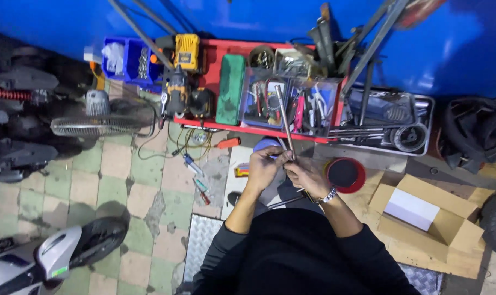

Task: The person uses a power drill to remove a part from a motorcycle, then walks around the workshop gathering tools and a spray gun. They later handle a motorcycle fender and apply a substance to it with the spray gun.

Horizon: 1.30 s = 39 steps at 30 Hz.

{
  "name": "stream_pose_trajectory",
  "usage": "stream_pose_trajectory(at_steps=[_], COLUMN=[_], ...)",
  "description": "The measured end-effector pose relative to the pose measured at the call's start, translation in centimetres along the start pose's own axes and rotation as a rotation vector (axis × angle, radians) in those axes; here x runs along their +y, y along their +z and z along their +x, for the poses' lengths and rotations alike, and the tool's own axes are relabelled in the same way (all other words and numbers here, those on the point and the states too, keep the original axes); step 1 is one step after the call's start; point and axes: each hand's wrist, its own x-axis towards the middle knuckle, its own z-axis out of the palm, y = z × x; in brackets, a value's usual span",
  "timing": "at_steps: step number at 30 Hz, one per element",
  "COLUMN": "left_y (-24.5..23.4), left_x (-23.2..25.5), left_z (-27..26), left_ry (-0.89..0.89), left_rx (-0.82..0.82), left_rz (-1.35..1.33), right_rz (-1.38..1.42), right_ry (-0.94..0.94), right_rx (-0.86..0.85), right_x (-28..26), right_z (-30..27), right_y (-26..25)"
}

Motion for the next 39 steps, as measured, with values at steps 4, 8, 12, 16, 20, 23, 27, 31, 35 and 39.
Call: stream_pose_trajectory(at_steps=[4, 8, 12, 16, 20, 23, 27, 31, 35, 39], left_y=[-2.6, -5.6, -8.7, -12.0, -15.3, -16.7, -20.0, -20.9, -20.3, -19.6], left_x=[-2.7, -3.2, -2.9, -3.5, -6.4, -8.1, -7.9, -6.4, -6.2, -6.6], left_z=[-1.4, -2.4, -3.4, -5.7, -8.5, -10.8, -14.7, -17.0, -17.2, -16.6], left_ry=[-0.21, -0.23, -0.212, -0.219, -0.199, -0.076, 0.082, -0.21, -0.214, -0.209], left_rx=[0.055, 0.114, 0.151, 0.252, 0.22, 0.206, 0.32, 0.493, 0.618, 0.685], left_rz=[-0.166, -0.247, -0.271, -0.284, -0.299, -0.283, -0.243, -0.332, -0.411, -0.35], right_rz=[-0.266, -0.356, -0.279, -0.421, -0.425, -0.481, -0.618, -0.674, -0.735, -0.78], right_ry=[-0.084, 0.044, 0.0, -0.071, -0.133, -0.189, -0.006, 0.089, 0.169, 0.188], right_rx=[0.194, 0.275, 0.217, 0.061, 0.128, 0.172, 0.074, -0.018, -0.064, -0.061], right_x=[-1.9, -2.5, 0.8, 5.4, 10.1, 12.1, 14.4, 14.9, 13.6, 12.7], right_z=[-4.0, -6.2, -5.2, -2.9, -0.5, 1.0, 3.0, 4.6, 6.0, 6.0], right_y=[8.7, 14.0, 13.4, 13.2, 13.9, 16.6, 17.9, 18.9, 20.1, 20.7])
